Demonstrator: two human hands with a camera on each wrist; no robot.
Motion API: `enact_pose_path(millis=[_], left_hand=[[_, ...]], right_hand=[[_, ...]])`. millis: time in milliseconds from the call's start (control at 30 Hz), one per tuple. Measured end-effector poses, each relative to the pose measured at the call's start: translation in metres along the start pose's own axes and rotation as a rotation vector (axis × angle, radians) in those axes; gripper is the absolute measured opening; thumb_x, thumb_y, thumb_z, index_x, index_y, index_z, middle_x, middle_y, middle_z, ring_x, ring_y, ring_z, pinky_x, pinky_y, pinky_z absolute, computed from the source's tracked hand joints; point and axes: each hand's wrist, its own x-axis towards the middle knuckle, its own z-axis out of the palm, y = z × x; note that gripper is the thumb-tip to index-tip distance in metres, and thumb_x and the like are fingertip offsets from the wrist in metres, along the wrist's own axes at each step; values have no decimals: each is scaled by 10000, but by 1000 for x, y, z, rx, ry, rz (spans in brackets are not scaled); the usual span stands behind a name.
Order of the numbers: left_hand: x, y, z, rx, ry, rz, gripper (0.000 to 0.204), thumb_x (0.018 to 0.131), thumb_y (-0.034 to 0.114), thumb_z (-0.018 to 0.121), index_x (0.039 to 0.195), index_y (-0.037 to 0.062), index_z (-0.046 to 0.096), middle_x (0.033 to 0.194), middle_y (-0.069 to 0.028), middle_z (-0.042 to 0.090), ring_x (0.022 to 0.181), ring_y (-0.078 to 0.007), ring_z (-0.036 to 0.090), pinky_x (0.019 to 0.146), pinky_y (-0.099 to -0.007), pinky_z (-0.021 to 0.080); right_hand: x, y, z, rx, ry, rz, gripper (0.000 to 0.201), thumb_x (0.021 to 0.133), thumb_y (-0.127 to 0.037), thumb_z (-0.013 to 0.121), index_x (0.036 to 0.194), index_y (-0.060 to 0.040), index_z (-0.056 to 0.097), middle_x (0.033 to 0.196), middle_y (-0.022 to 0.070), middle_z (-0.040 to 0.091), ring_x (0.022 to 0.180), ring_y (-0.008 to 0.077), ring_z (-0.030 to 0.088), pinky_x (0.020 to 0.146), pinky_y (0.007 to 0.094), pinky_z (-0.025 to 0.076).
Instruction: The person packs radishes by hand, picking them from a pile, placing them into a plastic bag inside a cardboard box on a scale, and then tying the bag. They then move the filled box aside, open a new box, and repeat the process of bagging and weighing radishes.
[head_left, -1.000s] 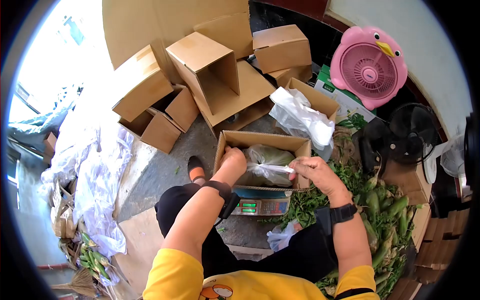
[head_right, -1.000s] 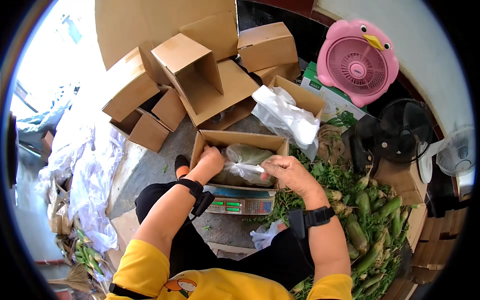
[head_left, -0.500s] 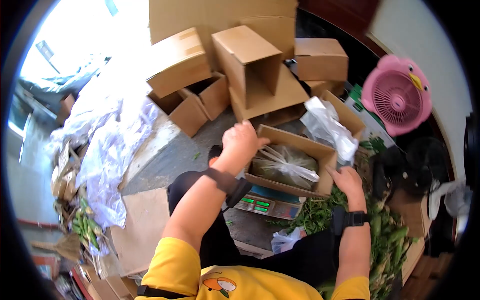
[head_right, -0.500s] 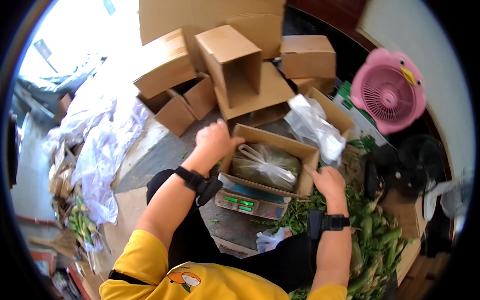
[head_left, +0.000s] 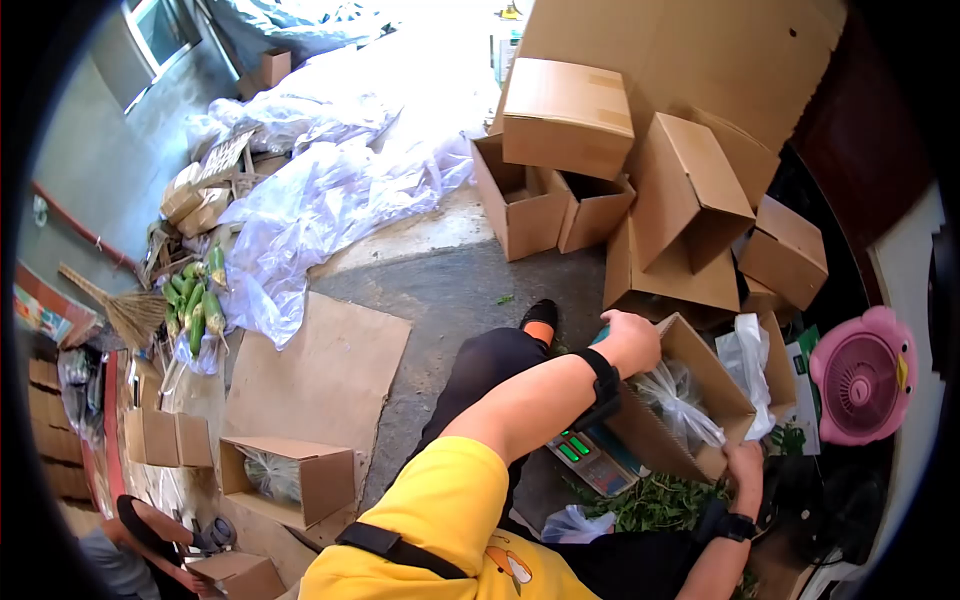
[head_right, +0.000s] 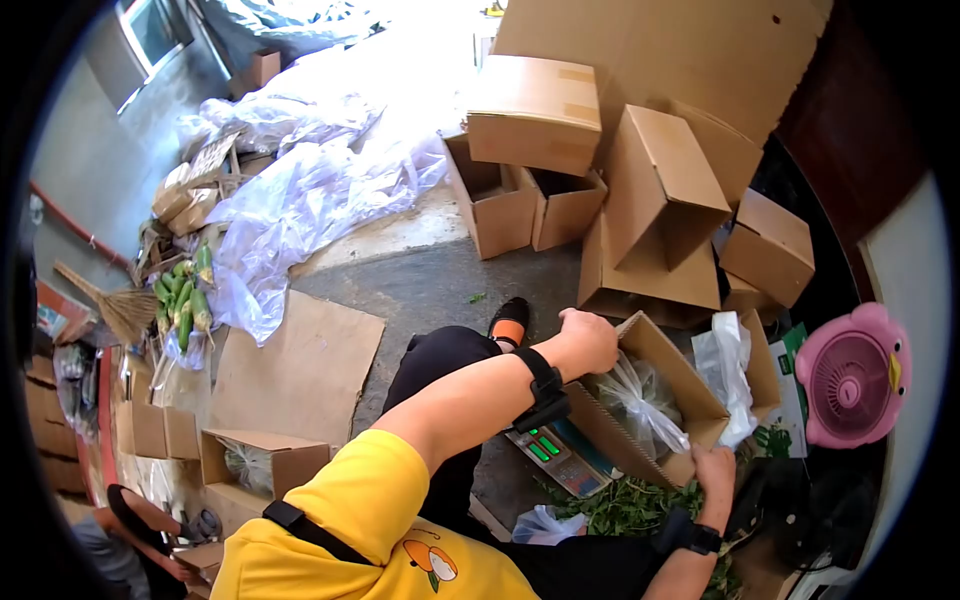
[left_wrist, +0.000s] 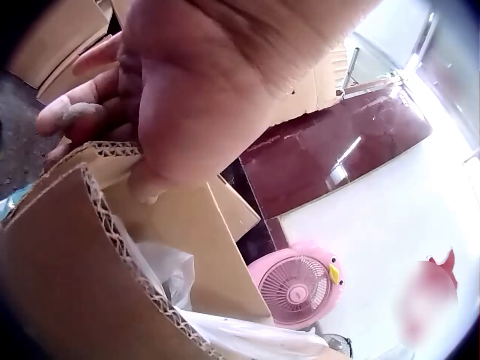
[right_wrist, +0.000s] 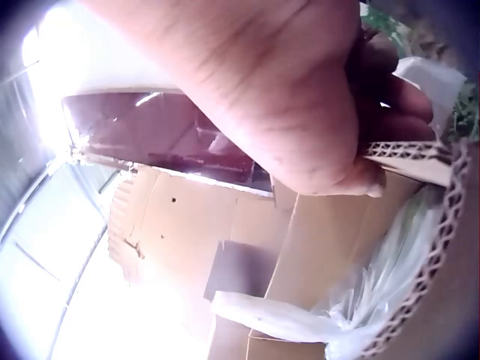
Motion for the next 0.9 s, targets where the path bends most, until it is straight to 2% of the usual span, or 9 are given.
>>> enact_pose_path(millis=[100,167,333,433,500,700,733,833,900], left_hand=[[-7,-12,-21,-41,49,18,358,868,336,485,1069,97,661,1135,-92,623,1029,-289,599,808,-574,429],[-17,-25,-44,-70,79,-6,345,859,332,491,1044,106,674,1111,-85,636,1021,-284,606,788,-546,454],[-59,-71,-99,-97,230,-39,384,841,372,482,1000,87,684,1078,-94,645,1018,-264,606,827,-359,477],[-105,-112,-128,-141,353,-83,451,846,452,477,946,67,690,983,-101,667,953,-261,625,812,-361,483],[-149,-134,-147,-120,319,-176,386,860,379,464,1053,114,667,1135,-79,624,1073,-258,578,857,-367,462],[-264,-211,-140,45,365,-440,495,919,455,403,909,43,677,887,-139,662,869,-299,632,772,-380,506],[-273,-240,-122,-78,499,-499,554,884,466,441,811,-37,661,840,-253,633,803,-373,625,765,-417,495],[-321,-289,-84,-18,477,-607,563,860,462,489,728,-66,634,761,-282,606,774,-413,602,735,-450,479],[-351,-313,-57,10,424,-723,537,853,465,496,792,-46,646,824,-263,618,835,-402,601,757,-440,482]], right_hand=[[-26,-64,-57,148,-92,115,340,728,-278,609,728,62,630,716,228,626,743,356,617,696,419,457],[-1,-35,-50,351,120,-128,322,731,-238,617,746,84,615,666,196,629,627,285,623,618,374,453],[-22,-136,-127,165,40,-297,353,783,-250,582,742,101,585,596,190,581,554,232,591,547,369,424],[-27,-177,-139,27,145,-394,349,794,-249,583,723,93,581,591,177,570,564,256,571,562,374,413],[-15,-193,-129,-50,331,-690,341,813,-246,570,723,83,581,617,164,574,618,293,541,591,392,398],[-23,-316,-78,-255,573,-1324,165,780,-142,575,897,-53,650,579,138,511,640,309,538,585,415,408],[-30,-337,-65,-277,448,-1278,155,782,-138,572,886,-52,648,591,137,522,626,314,540,574,425,410],[-67,-398,-9,-134,203,-1175,179,798,-198,581,801,-30,642,626,176,546,636,335,562,590,440,442],[-95,-432,34,177,-199,-772,316,791,-308,595,731,-1,640,703,217,596,705,352,601,668,420,481]])
